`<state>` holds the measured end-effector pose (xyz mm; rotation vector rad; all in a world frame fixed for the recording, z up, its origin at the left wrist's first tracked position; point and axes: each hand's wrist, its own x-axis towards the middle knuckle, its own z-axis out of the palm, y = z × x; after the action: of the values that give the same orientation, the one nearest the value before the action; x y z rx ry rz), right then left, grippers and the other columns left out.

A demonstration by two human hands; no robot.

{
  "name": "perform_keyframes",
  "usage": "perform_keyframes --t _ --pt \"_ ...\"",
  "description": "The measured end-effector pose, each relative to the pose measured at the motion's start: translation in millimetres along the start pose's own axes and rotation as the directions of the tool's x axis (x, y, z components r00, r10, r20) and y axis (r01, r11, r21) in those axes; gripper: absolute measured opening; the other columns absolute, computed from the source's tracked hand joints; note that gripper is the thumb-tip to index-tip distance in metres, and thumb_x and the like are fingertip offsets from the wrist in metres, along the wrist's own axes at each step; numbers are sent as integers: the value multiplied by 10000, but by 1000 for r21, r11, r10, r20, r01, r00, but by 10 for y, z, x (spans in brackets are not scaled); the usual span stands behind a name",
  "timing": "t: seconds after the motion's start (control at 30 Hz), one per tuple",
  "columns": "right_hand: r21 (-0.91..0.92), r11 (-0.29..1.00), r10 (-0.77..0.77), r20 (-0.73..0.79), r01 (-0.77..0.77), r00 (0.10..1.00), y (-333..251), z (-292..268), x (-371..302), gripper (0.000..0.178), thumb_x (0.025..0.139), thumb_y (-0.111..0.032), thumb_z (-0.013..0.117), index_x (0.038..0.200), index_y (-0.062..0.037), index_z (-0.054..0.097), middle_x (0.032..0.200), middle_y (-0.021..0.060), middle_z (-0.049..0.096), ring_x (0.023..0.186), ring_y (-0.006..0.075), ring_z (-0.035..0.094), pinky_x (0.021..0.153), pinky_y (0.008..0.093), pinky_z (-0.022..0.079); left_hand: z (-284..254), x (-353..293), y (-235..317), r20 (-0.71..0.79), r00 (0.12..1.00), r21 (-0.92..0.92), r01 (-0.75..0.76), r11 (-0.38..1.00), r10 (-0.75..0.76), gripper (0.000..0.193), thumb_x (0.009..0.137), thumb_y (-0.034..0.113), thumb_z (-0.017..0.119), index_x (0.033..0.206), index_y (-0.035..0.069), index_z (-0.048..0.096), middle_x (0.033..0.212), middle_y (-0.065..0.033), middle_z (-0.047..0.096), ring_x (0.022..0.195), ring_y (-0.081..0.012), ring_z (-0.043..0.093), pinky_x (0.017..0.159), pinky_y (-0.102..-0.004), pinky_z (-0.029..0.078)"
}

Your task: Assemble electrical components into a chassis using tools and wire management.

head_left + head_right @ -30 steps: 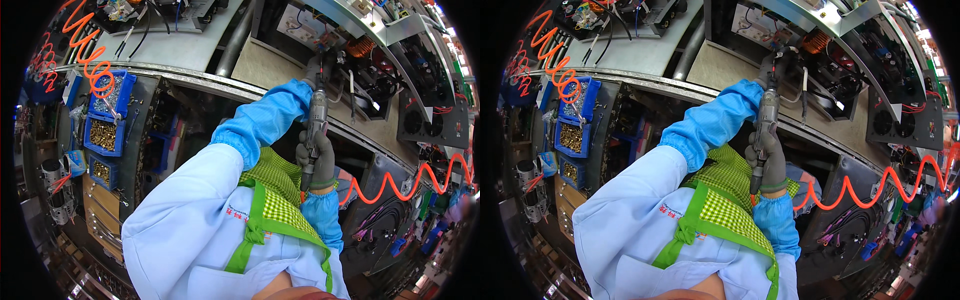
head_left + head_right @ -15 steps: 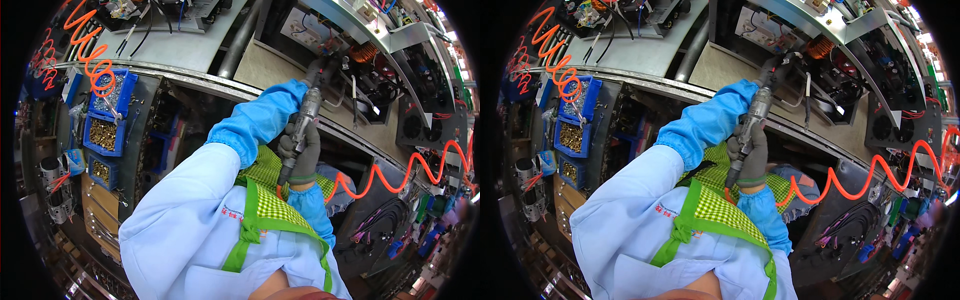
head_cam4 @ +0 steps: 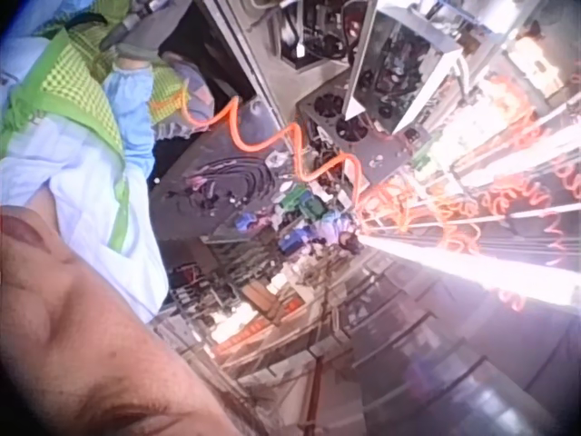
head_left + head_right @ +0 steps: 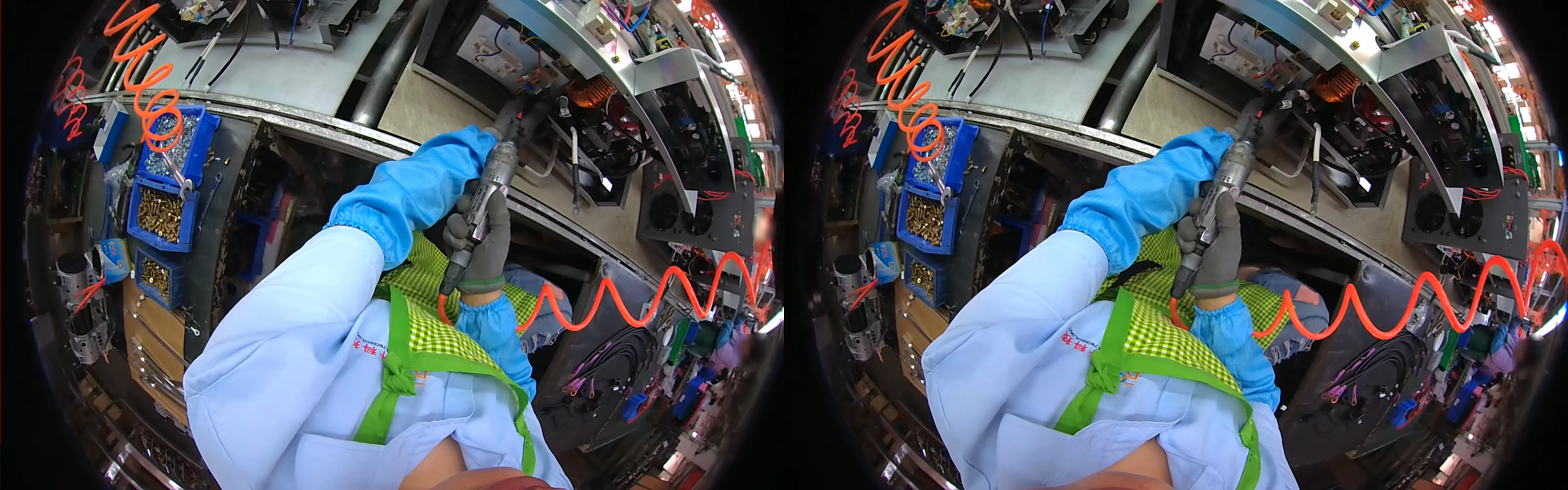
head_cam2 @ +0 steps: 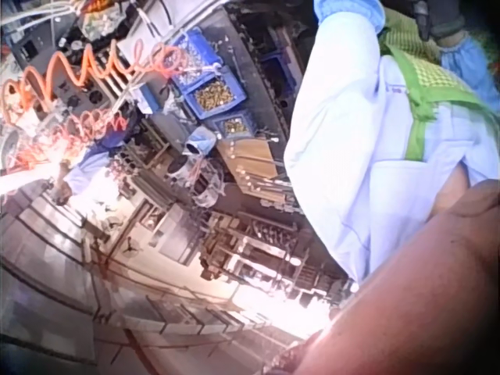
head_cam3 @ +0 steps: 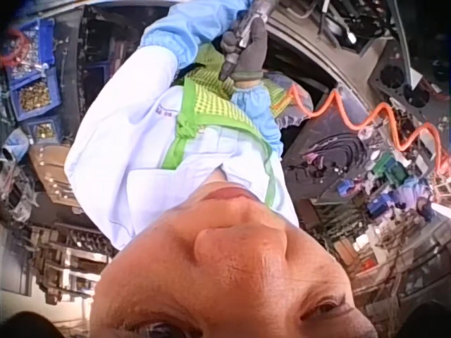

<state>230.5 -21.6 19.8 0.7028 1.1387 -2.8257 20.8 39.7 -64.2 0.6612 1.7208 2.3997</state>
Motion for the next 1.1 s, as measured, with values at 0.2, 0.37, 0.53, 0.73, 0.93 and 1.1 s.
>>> perform_keyframes --t 0.2,0.37,0.53,0.73,0.93,1.1 --pt "114 993 2 59 -8 998 -71 -66 0 408 920 -387 497 1138 -42 502 771 44 548 454 67 377 368 181 311 -258 -125 -61 101 980 399 118 909 -171 355 890 302 548 1079 10 616 980 -157 660 886 -236 628 764 -319 481" --pt "63 998 2 77 -7 997 -51 -64 -4 404 904 -405 512 1085 -43 499 777 45 533 499 95 420 400 209 326 -482 -497 77 -147 980 136 156 978 -136 384 909 318 508 1072 -14 612 955 -177 658 898 -282 632 793 -348 488" --pt "115 993 12 68 -19 998 -12 -151 38 369 896 -398 528 1006 -47 502 765 53 536 512 115 451 404 224 339 -340 -822 864 147 936 -256 350 901 -321 396 949 396 460 965 18 577 823 -79 624 703 -132 582 619 -270 476" --pt "23 1000 -2 26 1 1000 -67 -80 -212 394 904 -380 519 1109 -44 503 806 53 562 480 66 399 383 170 322 -250 -891 956 197 918 -202 382 902 -345 332 944 359 488 983 34 546 749 -59 601 605 -111 557 552 -257 470" --pt "62 998 2 97 -8 995 -206 -148 -181 393 915 -369 501 1127 -38 504 807 50 562 480 55 385 374 167 318 -174 -802 880 147 962 -199 255 946 -229 335 939 341 506 1076 37 536 781 -42 594 651 -98 557 563 -240 463" --pt "60 998 -15 96 9 995 -230 -136 -176 430 922 -372 483 1133 2 496 804 54 562 479 55 379 375 162 321 -164 -778 867 126 968 -149 233 961 -215 336 939 323 505 1110 35 529 817 -39 579 690 -94 564 593 -233 468"
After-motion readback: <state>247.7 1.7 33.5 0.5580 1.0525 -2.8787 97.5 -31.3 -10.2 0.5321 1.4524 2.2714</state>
